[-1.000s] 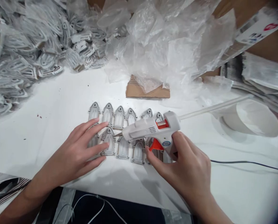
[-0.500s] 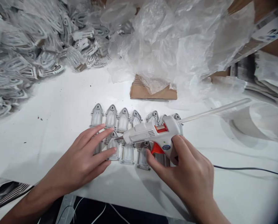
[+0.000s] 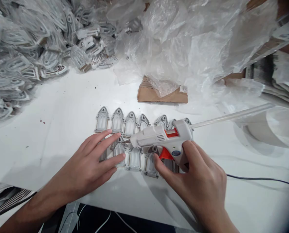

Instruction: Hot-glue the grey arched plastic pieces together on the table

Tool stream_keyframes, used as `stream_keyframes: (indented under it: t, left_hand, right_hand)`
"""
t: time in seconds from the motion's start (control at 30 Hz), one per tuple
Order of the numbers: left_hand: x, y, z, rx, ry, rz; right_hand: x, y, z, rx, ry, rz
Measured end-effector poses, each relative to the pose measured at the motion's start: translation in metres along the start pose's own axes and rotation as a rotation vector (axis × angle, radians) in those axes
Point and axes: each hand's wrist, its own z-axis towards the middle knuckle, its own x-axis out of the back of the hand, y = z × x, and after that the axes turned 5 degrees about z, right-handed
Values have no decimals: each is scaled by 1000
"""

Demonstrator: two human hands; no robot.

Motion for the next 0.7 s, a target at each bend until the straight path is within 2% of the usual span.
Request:
stream_keyframes:
  t: [0.13, 0.7]
  left_hand:
    - [0, 0, 1, -2, -23, 12]
    - [0, 0, -3, -36, 45, 39]
  right_hand:
    - [1, 1, -1, -15, -9, 0]
    - [-1, -1, -2, 17, -29, 15]
